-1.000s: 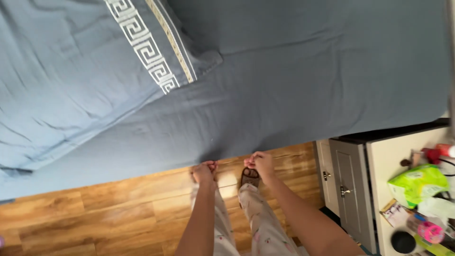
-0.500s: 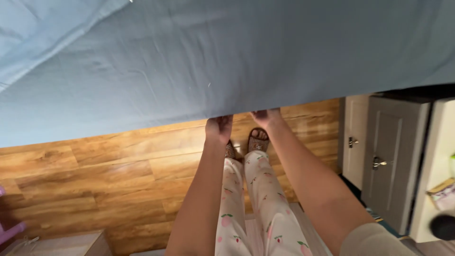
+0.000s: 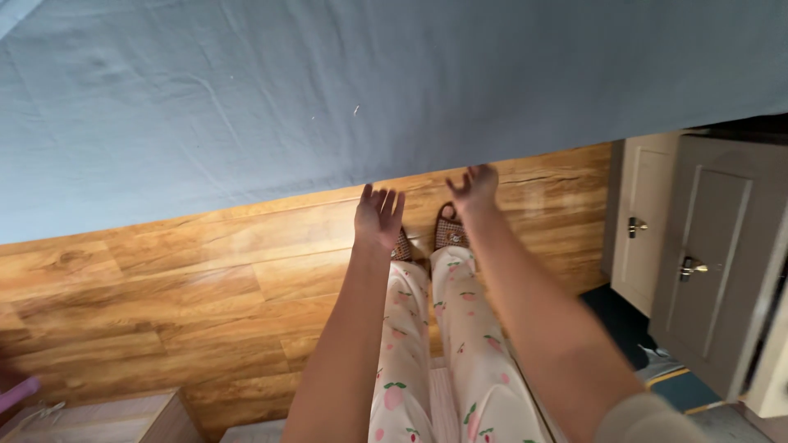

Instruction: Arrange pillows and plush toys on the bed and smooth out the bedsheet.

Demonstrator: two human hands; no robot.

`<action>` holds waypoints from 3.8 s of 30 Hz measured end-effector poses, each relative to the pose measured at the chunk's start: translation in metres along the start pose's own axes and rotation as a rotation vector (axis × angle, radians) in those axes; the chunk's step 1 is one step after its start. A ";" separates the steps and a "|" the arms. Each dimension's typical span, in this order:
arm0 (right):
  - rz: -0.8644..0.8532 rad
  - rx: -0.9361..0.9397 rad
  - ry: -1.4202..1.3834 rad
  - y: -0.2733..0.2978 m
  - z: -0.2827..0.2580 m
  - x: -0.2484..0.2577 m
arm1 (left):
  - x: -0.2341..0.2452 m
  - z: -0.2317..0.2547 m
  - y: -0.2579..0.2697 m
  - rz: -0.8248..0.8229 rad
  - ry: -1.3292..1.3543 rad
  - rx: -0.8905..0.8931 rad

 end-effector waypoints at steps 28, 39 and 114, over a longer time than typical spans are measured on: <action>-0.212 0.001 -0.489 0.203 -0.102 0.072 | 0.020 -0.049 0.140 -0.010 -0.070 -0.143; -0.274 0.071 0.292 0.123 -0.072 0.097 | 0.030 -0.052 0.151 -0.004 -0.196 -0.249; -0.775 1.980 1.427 0.048 -0.496 -0.435 | -0.744 0.010 0.141 0.229 -1.711 -1.691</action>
Point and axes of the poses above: each hand's wrist, its own y-axis away from the middle knuckle, its own x-axis out of the back of the hand, z = x × y, the point moved 7 cm from there along -y, towards the middle knuckle, and after that the axes turned 11 degrees about x, right-handed, at the moved point
